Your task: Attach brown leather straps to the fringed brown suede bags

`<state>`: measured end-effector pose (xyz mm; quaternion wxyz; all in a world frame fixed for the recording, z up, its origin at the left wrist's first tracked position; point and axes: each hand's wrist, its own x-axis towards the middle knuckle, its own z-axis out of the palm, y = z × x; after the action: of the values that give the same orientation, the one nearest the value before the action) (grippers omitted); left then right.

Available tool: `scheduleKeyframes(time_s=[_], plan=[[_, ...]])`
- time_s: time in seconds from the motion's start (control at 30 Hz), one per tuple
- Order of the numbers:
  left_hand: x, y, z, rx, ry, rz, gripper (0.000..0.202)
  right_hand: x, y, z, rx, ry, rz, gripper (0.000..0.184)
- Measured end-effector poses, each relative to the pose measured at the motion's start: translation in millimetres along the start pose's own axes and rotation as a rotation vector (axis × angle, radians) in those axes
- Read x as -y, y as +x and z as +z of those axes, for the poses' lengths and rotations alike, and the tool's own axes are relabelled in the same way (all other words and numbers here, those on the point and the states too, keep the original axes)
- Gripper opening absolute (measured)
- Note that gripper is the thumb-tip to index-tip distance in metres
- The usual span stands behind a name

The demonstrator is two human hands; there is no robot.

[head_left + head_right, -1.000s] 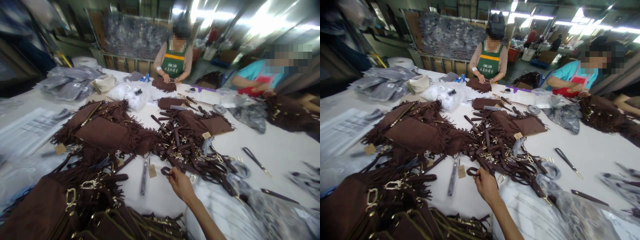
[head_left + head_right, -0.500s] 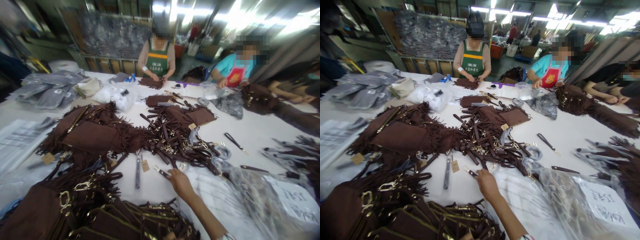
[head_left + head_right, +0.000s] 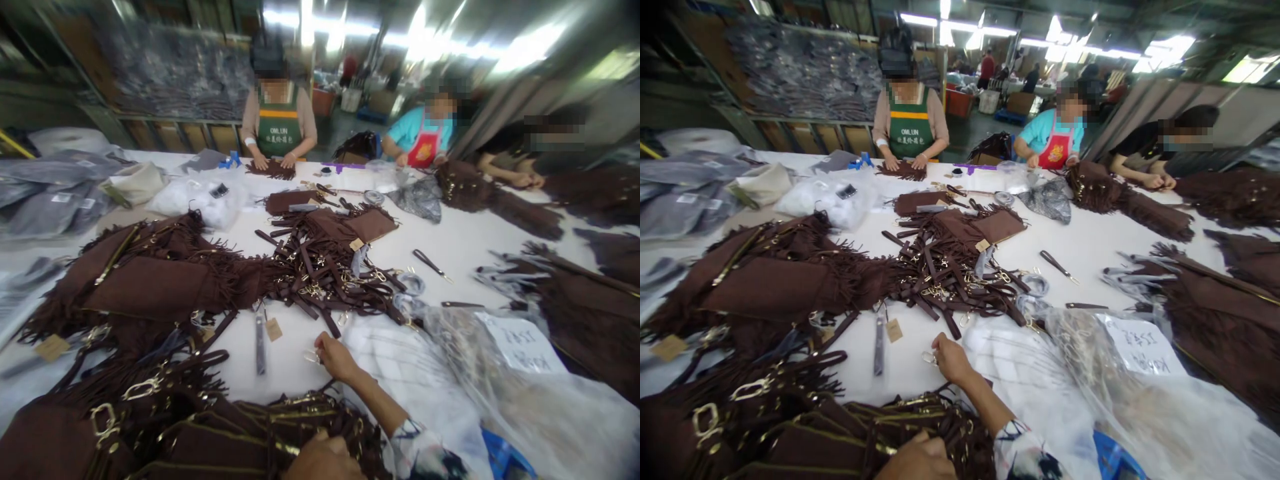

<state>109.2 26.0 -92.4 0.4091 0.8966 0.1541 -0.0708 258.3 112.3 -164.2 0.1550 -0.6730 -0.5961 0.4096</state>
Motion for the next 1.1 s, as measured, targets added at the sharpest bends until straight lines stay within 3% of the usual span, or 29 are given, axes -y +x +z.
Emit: scheduleKeyframes(time_s=[0.13,0.2,0.3,0.43,0.53,0.73,1.1], plan=[[-19,-20,-22.8,-0.035,-0.123,0.055,0.017,7,-58,-31,0.058,0.298,0.064,0.021],[-32,-35,-42.9,-0.123,-0.241,0.028,0.016,10,-93,-47,0.074,0.433,0.098,0.027],[-43,-44,-63.0,-0.117,-0.290,-0.029,0.011,11,-147,-62,0.022,0.557,0.167,0.033],[-46,-39,-64.7,-0.085,-0.316,-0.033,0.012,18,-207,-59,-0.153,0.526,0.273,0.029],[-47,-36,-63.7,-0.074,-0.320,-0.049,0.009,35,-235,-48,-0.195,0.481,0.306,0.030],[-50,-35,-64.7,-0.056,-0.289,-0.101,0.006,61,-255,-24,-0.111,0.543,0.240,0.028],[-48,-35,-65.8,-0.024,-0.292,-0.161,0.007,66,-247,-7,-0.172,0.484,0.287,0.023]])
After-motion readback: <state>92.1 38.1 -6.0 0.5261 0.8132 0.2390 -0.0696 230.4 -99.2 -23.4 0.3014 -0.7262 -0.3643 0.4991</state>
